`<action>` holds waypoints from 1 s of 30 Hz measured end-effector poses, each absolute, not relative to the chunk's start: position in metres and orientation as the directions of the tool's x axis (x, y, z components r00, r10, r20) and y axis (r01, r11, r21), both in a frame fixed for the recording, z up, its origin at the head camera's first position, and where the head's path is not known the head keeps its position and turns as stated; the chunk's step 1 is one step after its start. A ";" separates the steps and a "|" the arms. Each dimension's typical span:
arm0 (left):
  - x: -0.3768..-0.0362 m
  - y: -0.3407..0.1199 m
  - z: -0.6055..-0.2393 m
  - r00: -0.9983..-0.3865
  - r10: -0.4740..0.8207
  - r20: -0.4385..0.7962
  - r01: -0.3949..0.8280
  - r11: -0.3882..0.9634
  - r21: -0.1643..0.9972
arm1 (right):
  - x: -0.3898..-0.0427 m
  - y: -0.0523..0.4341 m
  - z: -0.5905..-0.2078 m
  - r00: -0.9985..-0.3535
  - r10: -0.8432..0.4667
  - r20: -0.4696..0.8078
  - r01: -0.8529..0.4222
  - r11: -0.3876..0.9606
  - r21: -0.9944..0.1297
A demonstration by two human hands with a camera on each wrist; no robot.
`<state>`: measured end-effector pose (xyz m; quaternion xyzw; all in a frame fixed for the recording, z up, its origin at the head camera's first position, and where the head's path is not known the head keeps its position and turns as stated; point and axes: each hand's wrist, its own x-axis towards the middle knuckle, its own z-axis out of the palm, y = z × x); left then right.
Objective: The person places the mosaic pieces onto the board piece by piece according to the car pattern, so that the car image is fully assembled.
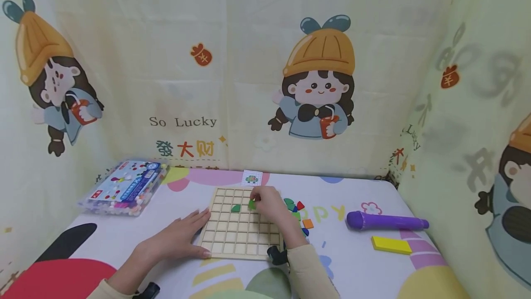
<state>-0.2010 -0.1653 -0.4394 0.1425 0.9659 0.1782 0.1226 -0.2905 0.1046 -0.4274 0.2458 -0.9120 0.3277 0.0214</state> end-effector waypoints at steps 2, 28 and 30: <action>-0.201 -0.165 -0.440 -0.929 0.317 -0.189 0.229 0.896 0.379 | -0.290 0.102 -0.428 -0.869 -0.448 0.211 -0.480 0.657 -0.581; -0.202 -0.164 -0.439 -0.929 0.320 -0.185 0.234 0.897 0.376 | -0.289 0.084 -0.435 -0.853 -0.479 0.207 -0.521 0.758 -0.394; -0.202 -0.164 -0.440 -0.930 0.316 -0.190 0.228 0.898 0.377 | -0.289 0.085 -0.435 -0.853 -0.485 0.193 -0.520 0.759 -0.392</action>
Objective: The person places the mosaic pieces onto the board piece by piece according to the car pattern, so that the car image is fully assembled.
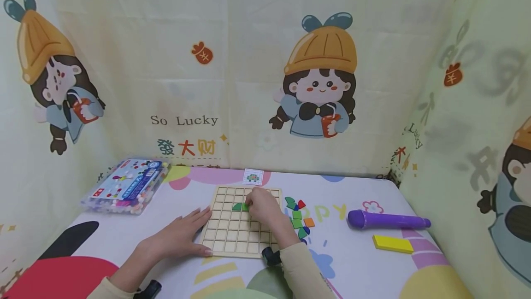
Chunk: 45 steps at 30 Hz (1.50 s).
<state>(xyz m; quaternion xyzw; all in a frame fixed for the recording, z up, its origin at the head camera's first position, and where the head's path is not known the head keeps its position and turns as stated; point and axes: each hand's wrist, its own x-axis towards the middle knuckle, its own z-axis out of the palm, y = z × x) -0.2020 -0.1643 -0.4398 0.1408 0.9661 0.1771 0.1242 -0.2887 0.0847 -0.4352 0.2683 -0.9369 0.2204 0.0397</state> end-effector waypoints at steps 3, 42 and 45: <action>-0.202 -0.165 -0.440 -0.929 0.315 -0.193 0.226 0.898 0.378 | -0.287 0.086 -0.434 -0.860 -0.482 0.168 -0.506 0.761 -0.407; -0.201 -0.165 -0.437 -0.929 0.327 -0.172 0.242 0.890 0.386 | -0.294 0.147 -0.424 -0.940 -0.313 0.137 -0.338 0.795 -0.503; -0.200 -0.165 -0.436 -0.928 0.331 -0.172 0.246 0.889 0.386 | -0.294 0.153 -0.425 -0.951 -0.274 0.140 -0.307 0.817 -0.488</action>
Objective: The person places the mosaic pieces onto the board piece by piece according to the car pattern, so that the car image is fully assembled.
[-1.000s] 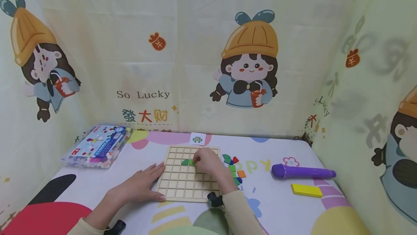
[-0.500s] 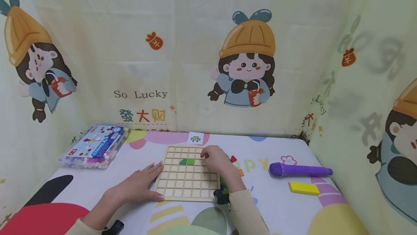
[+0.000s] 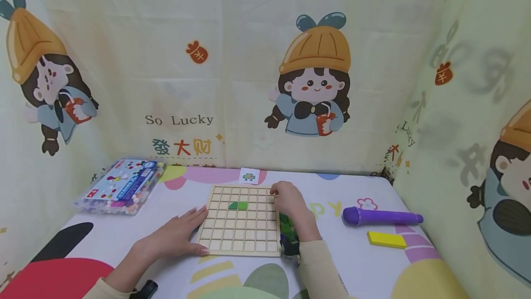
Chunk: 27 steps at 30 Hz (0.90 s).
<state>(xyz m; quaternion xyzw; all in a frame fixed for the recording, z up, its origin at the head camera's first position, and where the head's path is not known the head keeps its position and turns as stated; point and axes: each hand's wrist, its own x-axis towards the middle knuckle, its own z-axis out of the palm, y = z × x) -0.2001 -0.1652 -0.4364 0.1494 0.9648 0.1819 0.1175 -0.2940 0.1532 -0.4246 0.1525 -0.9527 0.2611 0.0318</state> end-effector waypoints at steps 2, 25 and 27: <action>-0.200 -0.166 -0.436 -0.927 0.333 -0.173 0.248 0.889 0.385 | -0.295 0.158 -0.426 -0.956 -0.258 0.139 -0.293 0.823 -0.487; -0.202 -0.166 -0.439 -0.927 0.334 -0.172 0.250 0.891 0.379 | -0.308 0.177 -0.442 -0.967 -0.212 0.142 -0.254 0.848 -0.465; -0.202 -0.165 -0.439 -0.927 0.332 -0.172 0.248 0.891 0.381 | -0.308 0.176 -0.441 -0.971 -0.201 0.134 -0.240 0.854 -0.462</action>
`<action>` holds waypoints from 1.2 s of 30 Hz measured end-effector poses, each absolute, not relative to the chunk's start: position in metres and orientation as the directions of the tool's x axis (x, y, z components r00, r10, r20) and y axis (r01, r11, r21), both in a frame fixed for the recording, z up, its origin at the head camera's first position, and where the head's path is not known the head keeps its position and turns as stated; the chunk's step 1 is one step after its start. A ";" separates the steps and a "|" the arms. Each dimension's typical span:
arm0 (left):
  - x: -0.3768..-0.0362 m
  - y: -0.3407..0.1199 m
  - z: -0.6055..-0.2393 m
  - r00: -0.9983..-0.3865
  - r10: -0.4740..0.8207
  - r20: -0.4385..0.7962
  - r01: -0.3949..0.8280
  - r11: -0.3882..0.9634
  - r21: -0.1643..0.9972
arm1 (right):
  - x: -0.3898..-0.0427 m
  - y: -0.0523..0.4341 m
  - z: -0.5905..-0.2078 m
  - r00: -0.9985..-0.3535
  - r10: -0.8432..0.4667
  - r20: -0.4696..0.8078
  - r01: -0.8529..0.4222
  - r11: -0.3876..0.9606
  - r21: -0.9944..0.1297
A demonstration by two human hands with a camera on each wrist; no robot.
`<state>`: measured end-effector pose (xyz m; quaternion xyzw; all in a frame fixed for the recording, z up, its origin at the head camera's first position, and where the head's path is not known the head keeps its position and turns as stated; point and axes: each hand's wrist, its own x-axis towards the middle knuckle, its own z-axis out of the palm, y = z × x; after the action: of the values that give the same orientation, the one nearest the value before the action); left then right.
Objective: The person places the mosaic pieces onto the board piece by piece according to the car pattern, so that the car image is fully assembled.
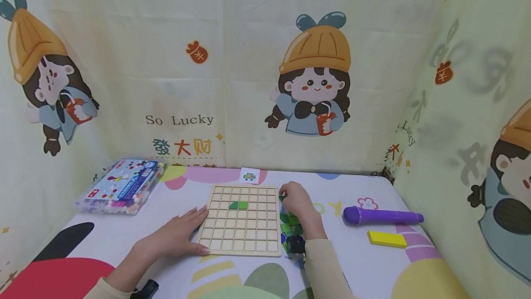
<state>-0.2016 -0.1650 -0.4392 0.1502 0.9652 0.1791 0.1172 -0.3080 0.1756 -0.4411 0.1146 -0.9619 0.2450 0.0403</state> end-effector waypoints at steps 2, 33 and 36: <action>-0.201 -0.165 -0.439 -0.928 0.328 -0.175 0.243 0.892 0.382 | -0.309 0.174 -0.442 -0.973 -0.195 0.123 -0.230 0.858 -0.460; -0.200 -0.165 -0.437 -0.928 0.328 -0.176 0.242 0.890 0.387 | -0.305 0.172 -0.436 -0.968 -0.196 0.157 -0.249 0.832 -0.496; -0.200 -0.164 -0.437 -0.927 0.328 -0.180 0.239 0.890 0.389 | -0.304 0.173 -0.434 -0.963 -0.205 0.174 -0.266 0.826 -0.497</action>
<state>-0.1997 -0.1645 -0.4365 0.1471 0.9644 0.1832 0.1210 -0.3042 0.1727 -0.4337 0.1234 -0.9539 0.2678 0.0567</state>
